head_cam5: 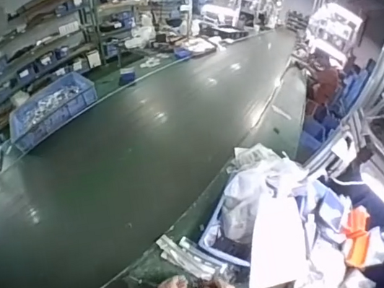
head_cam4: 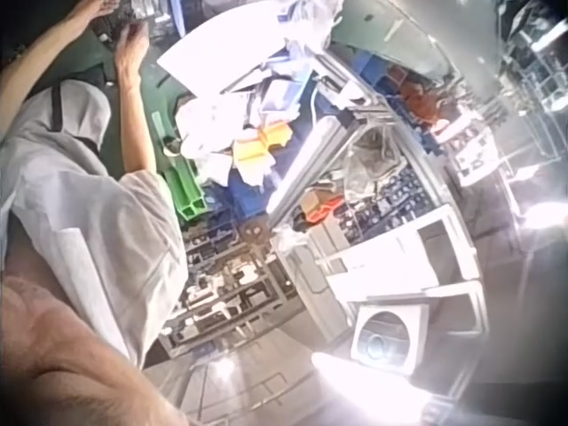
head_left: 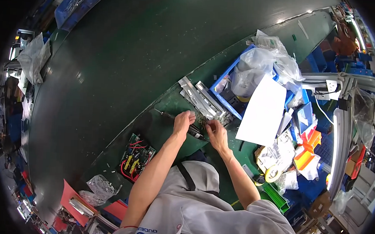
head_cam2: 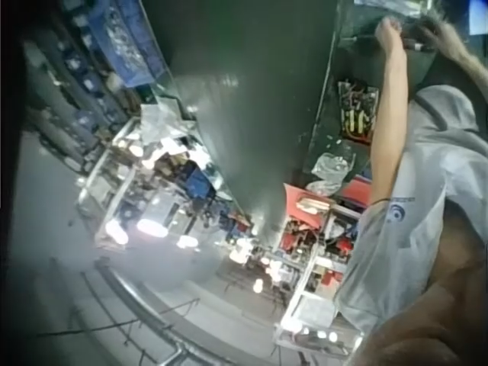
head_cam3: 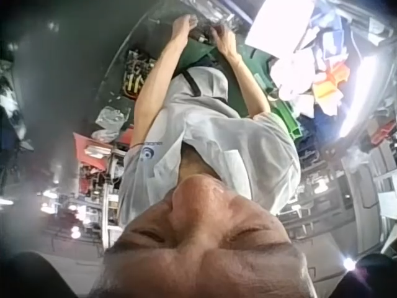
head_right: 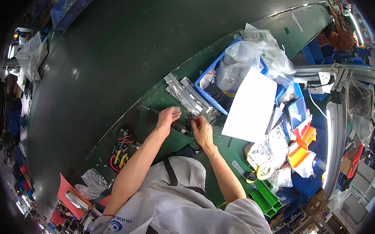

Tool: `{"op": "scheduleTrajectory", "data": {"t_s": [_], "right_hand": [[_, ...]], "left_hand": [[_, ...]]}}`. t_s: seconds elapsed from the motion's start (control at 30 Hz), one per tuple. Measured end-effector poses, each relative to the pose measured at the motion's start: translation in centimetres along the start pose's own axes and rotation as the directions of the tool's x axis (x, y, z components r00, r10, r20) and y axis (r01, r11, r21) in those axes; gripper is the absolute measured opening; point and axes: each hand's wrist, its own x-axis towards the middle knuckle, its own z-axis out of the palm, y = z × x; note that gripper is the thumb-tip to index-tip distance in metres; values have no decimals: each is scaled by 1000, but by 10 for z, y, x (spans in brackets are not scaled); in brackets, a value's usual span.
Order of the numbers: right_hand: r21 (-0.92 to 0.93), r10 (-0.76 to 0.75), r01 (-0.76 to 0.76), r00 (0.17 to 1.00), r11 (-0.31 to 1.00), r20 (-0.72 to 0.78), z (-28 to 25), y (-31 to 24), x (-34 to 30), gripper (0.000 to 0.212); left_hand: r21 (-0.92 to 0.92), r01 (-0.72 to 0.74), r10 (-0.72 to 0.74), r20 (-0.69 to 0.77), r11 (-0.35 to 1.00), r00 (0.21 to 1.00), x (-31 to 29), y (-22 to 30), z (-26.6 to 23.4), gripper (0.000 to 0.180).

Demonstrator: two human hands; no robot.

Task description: Assemble electronic circuit boards and pack them into protective bags at a factory workstation.

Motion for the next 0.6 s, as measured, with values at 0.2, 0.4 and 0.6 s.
{"op": "scheduleTrajectory", "data": {"t_s": [0.2, 0.4, 0.6], "right_hand": [[57, -20, 19, 1000, 998, 10, 5, 8, 6, 17], [225, -15, 10, 1000, 974, 21, 7, 7, -22, 13], [77, -89, 86, 995, 993, 41, -26, 21, -3, 14]], "left_hand": [[453, -233, 251, 21, 860, 968, 10, -11, 10, 42], [463, -320, 328, 67, 827, 942, -35, 6, 19, 41], [519, -379, 452, -16, 766, 892, -67, 2, -24, 35]]}}
